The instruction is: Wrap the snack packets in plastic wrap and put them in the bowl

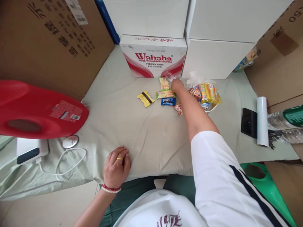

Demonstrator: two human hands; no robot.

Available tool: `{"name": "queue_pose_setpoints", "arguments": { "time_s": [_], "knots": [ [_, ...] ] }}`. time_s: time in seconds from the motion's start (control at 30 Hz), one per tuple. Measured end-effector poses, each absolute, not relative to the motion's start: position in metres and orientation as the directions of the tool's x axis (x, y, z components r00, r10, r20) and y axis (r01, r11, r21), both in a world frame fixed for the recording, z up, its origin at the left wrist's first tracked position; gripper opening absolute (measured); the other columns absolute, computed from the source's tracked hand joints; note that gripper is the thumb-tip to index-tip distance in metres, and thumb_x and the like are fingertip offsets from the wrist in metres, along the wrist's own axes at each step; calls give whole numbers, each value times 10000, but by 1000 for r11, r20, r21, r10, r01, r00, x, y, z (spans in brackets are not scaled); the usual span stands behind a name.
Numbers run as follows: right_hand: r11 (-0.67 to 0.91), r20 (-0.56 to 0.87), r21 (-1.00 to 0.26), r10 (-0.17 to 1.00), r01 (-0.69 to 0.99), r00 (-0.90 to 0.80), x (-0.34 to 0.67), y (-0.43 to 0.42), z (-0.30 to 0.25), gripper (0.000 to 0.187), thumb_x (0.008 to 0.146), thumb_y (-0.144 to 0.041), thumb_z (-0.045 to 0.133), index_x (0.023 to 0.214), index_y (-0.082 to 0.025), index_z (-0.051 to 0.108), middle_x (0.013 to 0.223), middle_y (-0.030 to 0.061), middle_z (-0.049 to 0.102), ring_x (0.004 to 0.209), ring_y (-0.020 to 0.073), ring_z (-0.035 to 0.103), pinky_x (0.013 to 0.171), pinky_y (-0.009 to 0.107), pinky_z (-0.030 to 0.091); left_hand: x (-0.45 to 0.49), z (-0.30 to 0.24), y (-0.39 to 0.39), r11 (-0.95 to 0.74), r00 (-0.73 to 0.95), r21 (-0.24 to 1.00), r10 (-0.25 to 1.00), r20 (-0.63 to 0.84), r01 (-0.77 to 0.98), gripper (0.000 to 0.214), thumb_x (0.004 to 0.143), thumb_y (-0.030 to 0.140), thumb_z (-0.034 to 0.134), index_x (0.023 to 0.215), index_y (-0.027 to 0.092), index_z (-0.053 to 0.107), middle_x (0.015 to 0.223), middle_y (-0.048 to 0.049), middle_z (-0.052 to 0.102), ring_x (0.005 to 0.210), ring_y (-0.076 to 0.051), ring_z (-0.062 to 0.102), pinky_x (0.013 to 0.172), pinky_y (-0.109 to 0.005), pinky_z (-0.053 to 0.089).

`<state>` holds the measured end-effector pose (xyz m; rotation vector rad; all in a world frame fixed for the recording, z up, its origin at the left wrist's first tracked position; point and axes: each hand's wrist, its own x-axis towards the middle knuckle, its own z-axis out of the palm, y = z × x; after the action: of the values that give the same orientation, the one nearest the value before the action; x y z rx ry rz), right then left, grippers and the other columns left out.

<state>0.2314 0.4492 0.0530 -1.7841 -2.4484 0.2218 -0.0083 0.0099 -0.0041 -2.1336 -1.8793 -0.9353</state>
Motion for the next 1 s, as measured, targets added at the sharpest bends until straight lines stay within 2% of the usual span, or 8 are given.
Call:
{"name": "queue_pose_setpoints", "arguments": {
  "time_s": [0.1, 0.23, 0.37, 0.47, 0.53, 0.6, 0.73, 1.0],
  "knots": [
    [192, 105, -235, 980, 953, -171, 235, 419, 56, 323, 974, -174, 516, 1188, -65, 731, 1218, 253, 712, 1147, 336, 668, 1011, 462, 509, -9, -5, 10, -203, -1, 311, 835, 550, 929, 217, 918, 62, 617, 1077, 203, 660, 1073, -114, 734, 1132, -282, 703, 981, -441, 565],
    [315, 347, -711, 935, 629, -76, 249, 301, 55, 258, 1011, -329, 547, 1096, -192, 747, 981, 85, 735, 905, 234, 686, 852, 366, 566, -8, -2, 6, -220, -81, 451, 825, 560, 865, 150, 939, 106, 615, 1021, 217, 677, 1021, -93, 735, 1102, -252, 709, 961, -417, 578],
    [152, 157, -975, 987, 164, 20, 262, 159, 44, 285, 886, -456, 750, 1086, -267, 677, 825, -18, 659, 665, 148, 599, 623, 269, 510, 15, 11, 5, -60, -349, 790, 875, 336, 610, 179, 1030, 320, 558, 933, 216, 668, 910, -62, 708, 880, -186, 703, 801, -338, 598],
    [38, 42, -998, 995, 43, 95, 256, 93, 36, 478, 786, -407, 832, 1195, -287, 615, 897, -27, 687, 684, 128, 589, 632, 249, 502, 55, 22, 21, 90, -240, 991, 969, -63, 102, 404, 965, 568, 648, 1200, 239, 629, 1096, -83, 714, 954, -199, 720, 648, -269, 594],
    [-23, -19, -998, 997, 50, 76, 250, 74, 33, 475, 772, -410, 828, 1180, -277, 627, 888, -29, 689, 647, 120, 558, 621, 252, 499, 84, 28, 37, 157, -101, 974, 979, -174, -162, 629, 798, 590, 836, 1274, 264, 585, 1314, -99, 661, 1095, -230, 711, 744, -296, 625],
    [-71, -69, -995, 997, 71, 30, 248, 69, 35, 354, 784, -435, 806, 1061, -260, 671, 842, -27, 674, 628, 122, 547, 619, 265, 505, 105, 33, 52, 218, -8, 922, 973, -233, -319, 625, 705, 542, 923, 1164, 243, 620, 1205, -71, 698, 1067, -222, 713, 851, -330, 623],
    [-137, -136, -988, 991, -67, -21, 258, 78, 44, 277, 777, -473, 802, 893, -243, 699, 713, -47, 599, 564, 111, 501, 540, 253, 450, 116, 33, 63, 266, -33, 825, 945, -324, -498, 473, 714, 510, 915, 975, 217, 651, 949, -8, 710, 930, -190, 709, 878, -383, 625],
    [-186, -235, -934, 963, -304, 134, 290, 89, 43, 332, 690, -427, 862, 879, -232, 671, 747, -52, 614, 495, 55, 414, 432, 197, 315, 82, 22, 59, 212, -256, 763, 858, -444, -611, 359, 762, 458, 867, 959, 240, 661, 1027, -11, 732, 1021, -209, 727, 884, -401, 624]
  ]
}}
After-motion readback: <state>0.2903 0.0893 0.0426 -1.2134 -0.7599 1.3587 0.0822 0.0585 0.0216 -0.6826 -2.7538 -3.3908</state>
